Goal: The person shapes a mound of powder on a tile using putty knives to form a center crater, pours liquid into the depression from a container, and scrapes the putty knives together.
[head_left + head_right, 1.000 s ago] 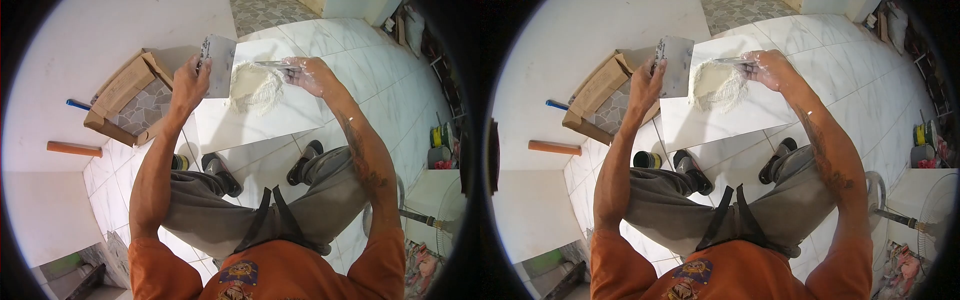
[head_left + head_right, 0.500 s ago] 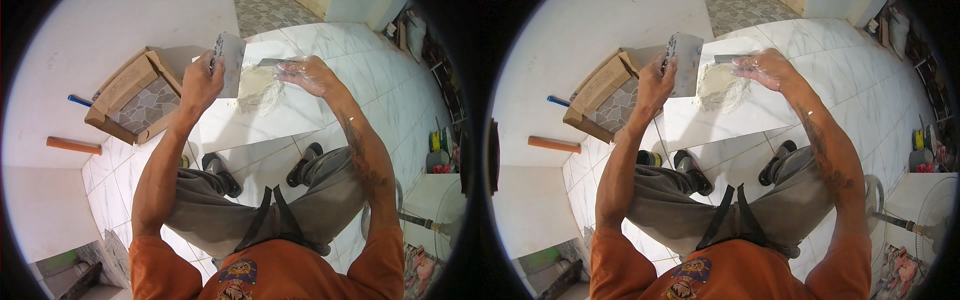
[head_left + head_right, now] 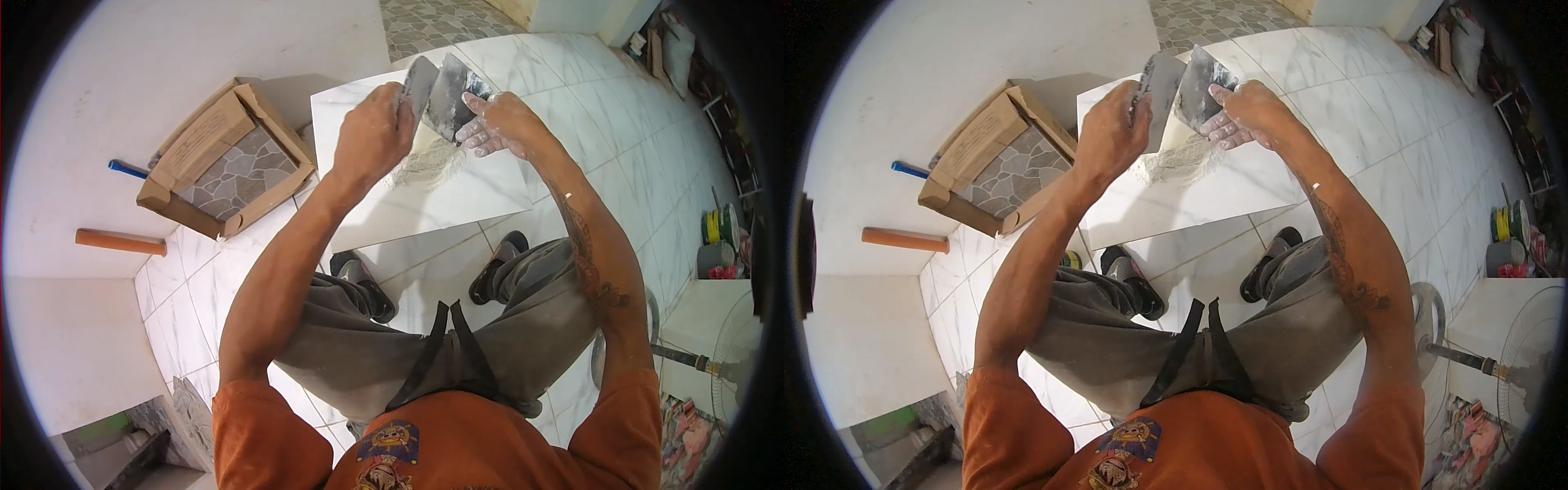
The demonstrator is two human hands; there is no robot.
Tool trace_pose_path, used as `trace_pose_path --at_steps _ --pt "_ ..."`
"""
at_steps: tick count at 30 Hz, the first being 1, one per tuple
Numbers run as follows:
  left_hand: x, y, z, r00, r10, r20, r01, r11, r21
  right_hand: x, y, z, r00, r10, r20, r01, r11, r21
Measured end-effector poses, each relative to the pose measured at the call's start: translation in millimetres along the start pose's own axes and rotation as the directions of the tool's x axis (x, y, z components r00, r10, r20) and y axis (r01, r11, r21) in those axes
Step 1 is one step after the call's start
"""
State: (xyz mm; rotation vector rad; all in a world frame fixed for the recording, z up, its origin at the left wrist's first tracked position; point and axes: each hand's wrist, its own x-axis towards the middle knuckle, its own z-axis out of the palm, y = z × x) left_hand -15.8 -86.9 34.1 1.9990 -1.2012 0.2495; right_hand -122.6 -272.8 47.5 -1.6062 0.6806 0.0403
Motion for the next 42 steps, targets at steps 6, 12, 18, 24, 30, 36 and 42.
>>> trace_pose_path --at_steps 6,12,18,24,30,36,42 --pt "0.2 6.2 25.8 0.995 0.025 0.095 -0.032 0.997 0.064 1.2 3.9 -5.5 0.999 0.053 0.005 -0.053 0.974 0.219" --pt "1.0 -3.3 38.1 0.993 0.039 0.115 -0.052 0.992 0.112 -2.0 10.9 -13.5 0.999 0.043 -0.012 -0.039 0.969 0.243" --pt "4.1 -22.7 28.6 0.996 0.065 0.063 -0.073 0.989 0.126 -17.3 5.2 -27.7 0.999 0.007 -0.050 -0.003 0.997 0.080" --pt "7.2 -31.3 7.4 0.991 -0.035 0.129 0.029 0.998 0.051 -16.3 10.7 -48.5 0.959 -0.162 -0.232 0.095 0.956 -0.277" --pt "6.9 -52.4 -16.0 0.994 -0.105 0.034 0.102 0.992 0.079 -28.5 14.0 -57.9 0.955 -0.197 -0.222 0.143 0.961 -0.236" --pt "5.1 -89.8 -59.1 0.958 -0.278 -0.072 0.270 0.957 -0.111 -4.0 88.3 -79.6 0.966 0.255 0.038 -0.253 0.908 0.335" --pt "8.7 -98.3 -66.1 0.862 -0.501 -0.079 0.389 0.753 -0.530 -5.4 134.6 -65.2 0.933 0.348 0.093 -0.354 0.838 0.415"
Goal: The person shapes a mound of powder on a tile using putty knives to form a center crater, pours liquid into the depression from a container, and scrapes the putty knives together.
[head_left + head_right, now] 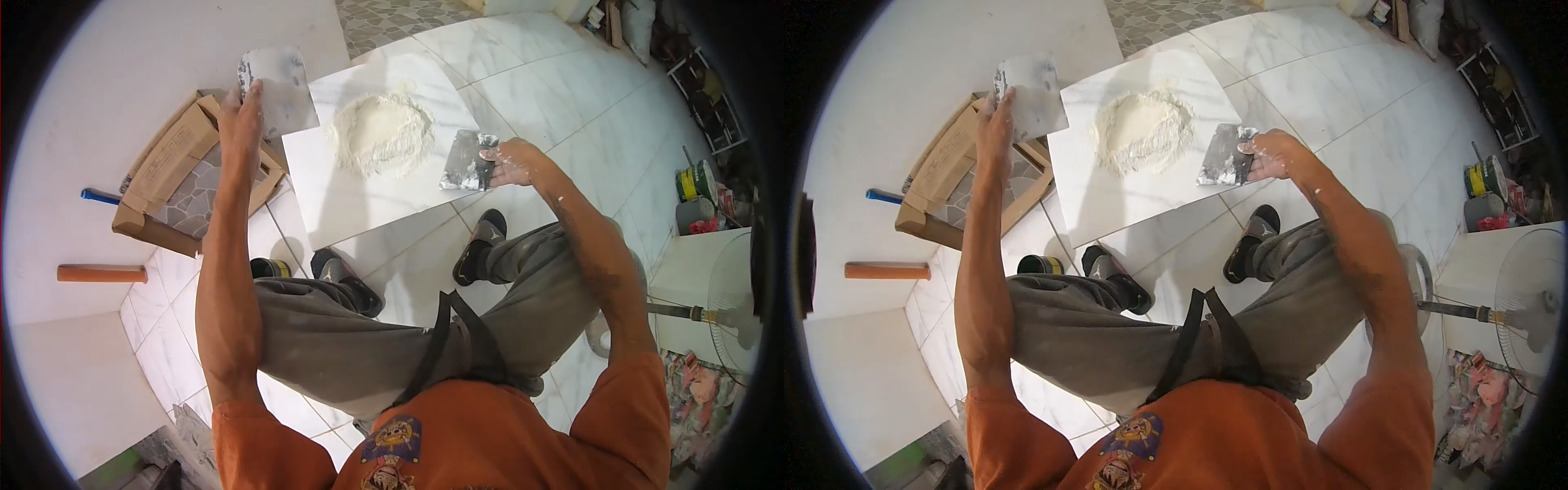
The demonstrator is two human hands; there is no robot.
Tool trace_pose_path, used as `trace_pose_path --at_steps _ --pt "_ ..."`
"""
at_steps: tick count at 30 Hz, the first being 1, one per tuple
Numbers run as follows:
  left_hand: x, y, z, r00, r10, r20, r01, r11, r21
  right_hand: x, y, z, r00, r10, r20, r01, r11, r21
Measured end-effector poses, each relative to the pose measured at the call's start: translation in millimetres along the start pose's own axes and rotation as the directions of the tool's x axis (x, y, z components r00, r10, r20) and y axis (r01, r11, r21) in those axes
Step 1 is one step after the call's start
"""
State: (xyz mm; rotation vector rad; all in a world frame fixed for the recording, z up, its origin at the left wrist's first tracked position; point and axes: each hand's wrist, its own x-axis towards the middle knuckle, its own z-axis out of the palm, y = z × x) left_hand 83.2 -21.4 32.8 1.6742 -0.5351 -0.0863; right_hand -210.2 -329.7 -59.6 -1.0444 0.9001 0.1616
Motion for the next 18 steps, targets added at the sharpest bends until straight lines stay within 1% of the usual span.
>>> trace_pose_path --at_steps 1,2,3,4,6,7,10,13,16,18 --pt "-3.6 6.5 1.8 0.999 -0.029 -0.014 0.028 0.998 -0.053 -0.2 2.4 5.4 1.000 0.003 -0.006 -0.003 1.000 0.003" --pt "-2.4 4.5 2.8 0.999 -0.031 0.012 0.032 0.992 -0.119 -1.4 3.7 9.4 1.000 0.002 -0.012 -0.002 1.000 0.006" --pt "0.3 2.1 5.4 0.999 -0.029 0.038 0.035 0.982 -0.184 15.5 12.9 1.4 1.000 -0.008 0.029 0.007 0.999 0.047" --pt "1.2 3.2 6.2 0.998 -0.026 0.063 0.041 0.968 -0.246 15.4 14.4 7.1 0.999 -0.013 0.031 0.011 0.998 0.067" --pt "-1.4 8.2 9.9 0.994 -0.065 0.086 0.084 0.964 -0.253 20.1 16.3 27.5 0.999 -0.025 0.040 0.021 0.994 0.107" --pt "-4.1 10.6 11.6 0.992 -0.087 0.096 0.109 0.961 -0.254 17.7 17.5 35.6 0.998 -0.041 0.048 0.038 0.997 0.065" --pt "-0.9 4.6 17.0 0.995 -0.061 0.082 0.082 0.956 -0.281 22.3 20.5 59.4 1.000 -0.025 -0.002 0.025 0.988 0.150" --pt "-10.2 15.2 15.2 0.994 -0.070 0.088 0.091 0.959 -0.267 29.9 28.0 59.0 0.994 -0.103 0.025 0.093 0.961 0.260" --pt "-4.0 9.4 11.6 0.994 -0.085 0.072 0.100 0.967 -0.235 35.9 30.0 58.0 0.989 -0.144 0.013 0.134 0.947 0.293" --pt "0.0 4.0 7.0 0.994 -0.081 0.071 0.096 0.963 -0.252 32.3 30.6 57.0 0.988 -0.154 0.008 0.144 0.939 0.312"
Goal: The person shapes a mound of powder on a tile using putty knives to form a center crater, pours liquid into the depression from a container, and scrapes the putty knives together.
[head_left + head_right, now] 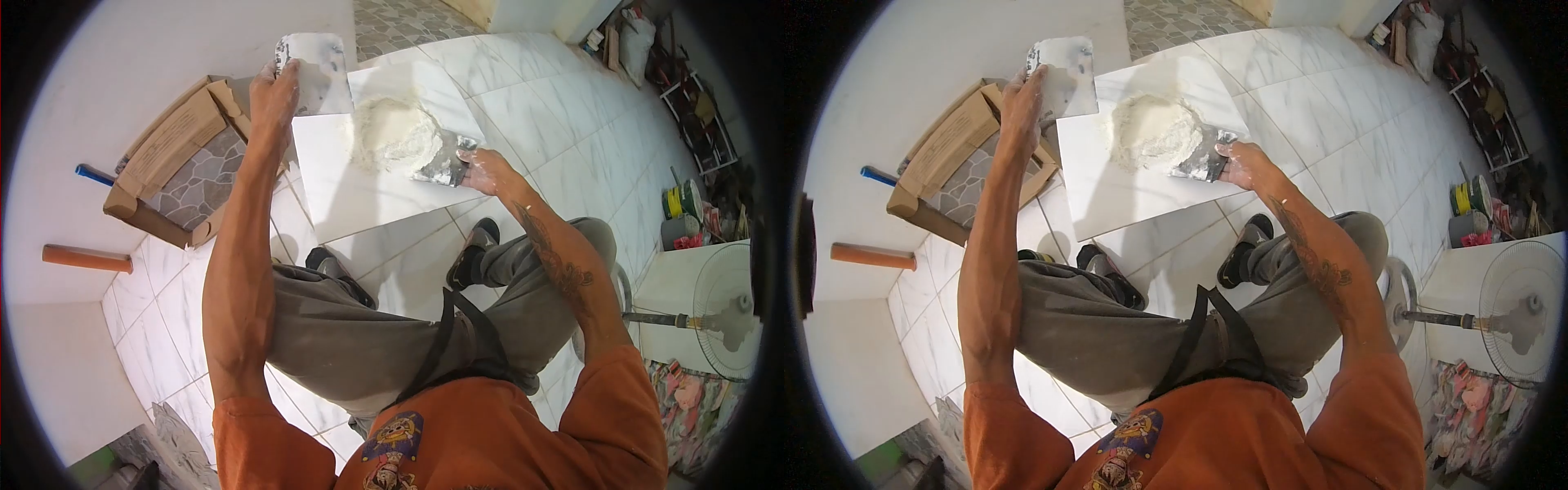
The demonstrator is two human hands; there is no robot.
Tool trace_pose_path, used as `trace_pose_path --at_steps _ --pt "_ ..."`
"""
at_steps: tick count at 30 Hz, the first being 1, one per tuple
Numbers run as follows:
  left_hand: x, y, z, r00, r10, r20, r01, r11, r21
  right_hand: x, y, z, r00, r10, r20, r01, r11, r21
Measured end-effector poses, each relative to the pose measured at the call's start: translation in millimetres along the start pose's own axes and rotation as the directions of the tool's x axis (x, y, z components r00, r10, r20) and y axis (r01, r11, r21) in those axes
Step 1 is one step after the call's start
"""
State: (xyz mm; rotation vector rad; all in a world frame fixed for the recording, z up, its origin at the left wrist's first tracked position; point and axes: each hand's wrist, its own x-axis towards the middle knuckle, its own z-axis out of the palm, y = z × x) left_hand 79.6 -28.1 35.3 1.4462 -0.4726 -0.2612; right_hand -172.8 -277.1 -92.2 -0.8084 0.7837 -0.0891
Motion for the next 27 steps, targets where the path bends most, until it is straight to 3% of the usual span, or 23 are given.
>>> trace_pose_path --at_steps 7,11,22,27 --pt "-1.2 4.4 -13.0 0.993 -0.021 -0.116 0.018 1.000 -0.026 -0.2 -22.9 -0.9 0.999 -0.045 0.017 0.045 0.999 -0.011" --pt "3.6 -1.9 -20.8 0.994 -0.027 -0.102 0.023 0.999 -0.043 3.0 -48.6 8.3 0.993 -0.078 0.083 0.087 0.990 -0.108" --pt "5.2 -1.6 -19.7 0.994 -0.008 -0.109 0.003 0.999 -0.054 25.9 -88.4 81.2 0.993 -0.116 0.016 0.108 0.849 -0.517" --pt "2.6 0.7 -20.9 0.990 0.001 -0.140 -0.002 1.000 -0.005 32.9 -89.0 97.1 0.992 -0.096 0.081 0.125 0.805 -0.579"
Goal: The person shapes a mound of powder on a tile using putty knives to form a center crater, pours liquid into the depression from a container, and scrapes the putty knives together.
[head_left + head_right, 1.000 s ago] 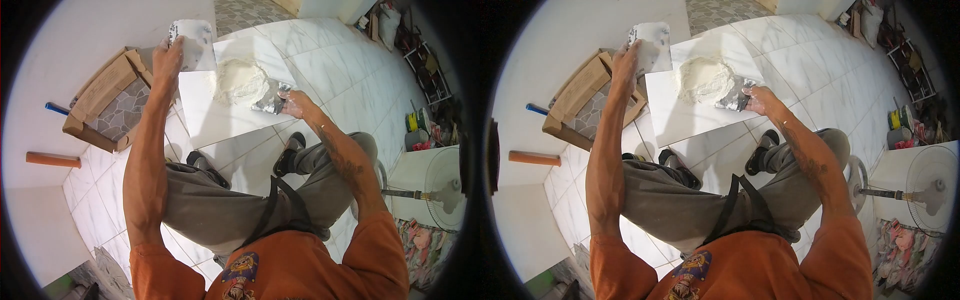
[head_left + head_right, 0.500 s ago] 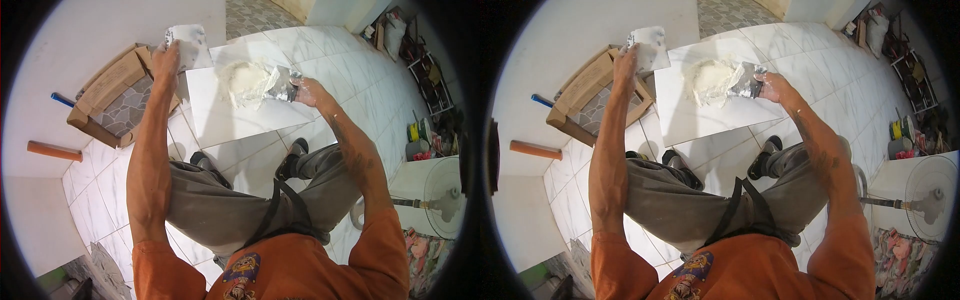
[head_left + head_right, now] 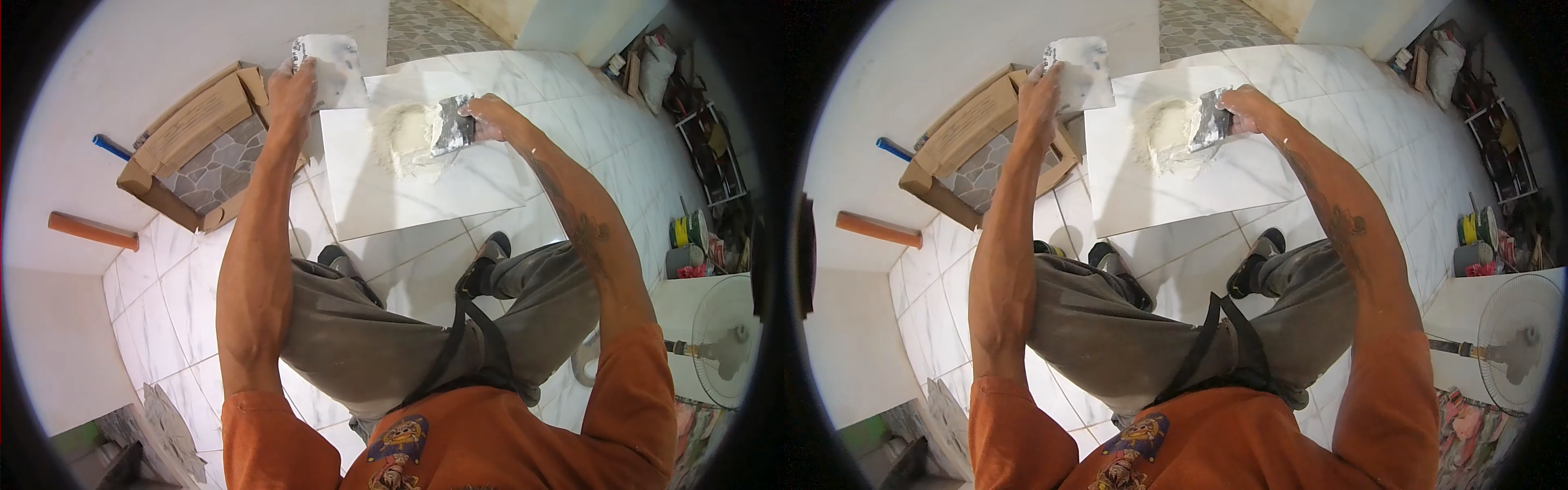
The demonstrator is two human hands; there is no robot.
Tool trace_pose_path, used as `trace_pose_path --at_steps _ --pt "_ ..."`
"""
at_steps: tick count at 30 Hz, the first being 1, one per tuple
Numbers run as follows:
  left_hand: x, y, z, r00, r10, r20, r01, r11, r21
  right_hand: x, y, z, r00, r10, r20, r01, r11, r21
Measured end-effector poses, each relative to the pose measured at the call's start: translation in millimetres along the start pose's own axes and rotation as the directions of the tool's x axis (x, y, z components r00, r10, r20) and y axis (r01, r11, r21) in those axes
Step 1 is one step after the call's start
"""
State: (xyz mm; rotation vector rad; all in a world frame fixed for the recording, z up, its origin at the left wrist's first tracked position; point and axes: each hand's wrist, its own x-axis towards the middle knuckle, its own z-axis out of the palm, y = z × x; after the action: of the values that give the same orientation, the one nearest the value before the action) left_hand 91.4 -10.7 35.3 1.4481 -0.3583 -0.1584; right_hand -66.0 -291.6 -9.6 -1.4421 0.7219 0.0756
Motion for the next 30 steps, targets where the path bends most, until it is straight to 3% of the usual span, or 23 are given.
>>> trace_pose_path --at_steps 4,7,10,13,17,21,23,26,30 --pt "3.1 -1.8 -1.1 1.000 -0.010 0.005 0.010 0.999 0.042 7.3 -10.4 15.2 0.999 -0.037 0.025 0.039 0.992 -0.122" --pt "3.2 -5.5 1.4 1.000 0.022 -0.003 -0.022 0.999 0.025 9.0 -17.0 24.7 0.981 -0.131 0.142 0.150 0.980 -0.133" --pt "5.7 -8.8 2.0 0.999 0.049 -0.008 -0.047 0.993 0.108 -1.8 -28.1 43.8 0.967 -0.204 0.152 0.239 0.932 -0.274" --pt "7.6 -12.5 2.8 0.997 0.080 -0.018 -0.076 0.982 0.174 4.9 -39.0 64.1 0.971 -0.226 0.075 0.224 0.756 -0.615" --pt "3.2 -11.0 1.1 0.990 0.139 -0.020 -0.124 0.933 0.337 -12.1 -48.9 54.9 0.963 -0.246 0.112 0.268 0.813 -0.517" --pt "12.8 -21.7 -14.8 0.985 0.170 0.030 -0.163 0.860 0.483 -7.4 -24.4 -23.5 0.947 -0.282 0.153 0.312 0.921 -0.235" --pt "14.6 -23.6 -17.6 0.990 0.133 0.051 -0.141 0.855 0.500 -1.0 -7.4 -53.1 0.996 -0.058 -0.065 0.048 0.987 -0.156" --pt "-3.1 -3.8 -16.9 0.998 0.018 0.062 -0.044 0.893 0.448 5.7 38.9 -102.6 0.974 0.194 -0.117 -0.186 0.980 0.075" --pt "2.1 -11.3 -18.5 0.992 -0.033 0.120 -0.013 0.932 0.363 -3.8 57.9 -109.8 0.964 0.265 -0.016 -0.250 0.927 0.279"
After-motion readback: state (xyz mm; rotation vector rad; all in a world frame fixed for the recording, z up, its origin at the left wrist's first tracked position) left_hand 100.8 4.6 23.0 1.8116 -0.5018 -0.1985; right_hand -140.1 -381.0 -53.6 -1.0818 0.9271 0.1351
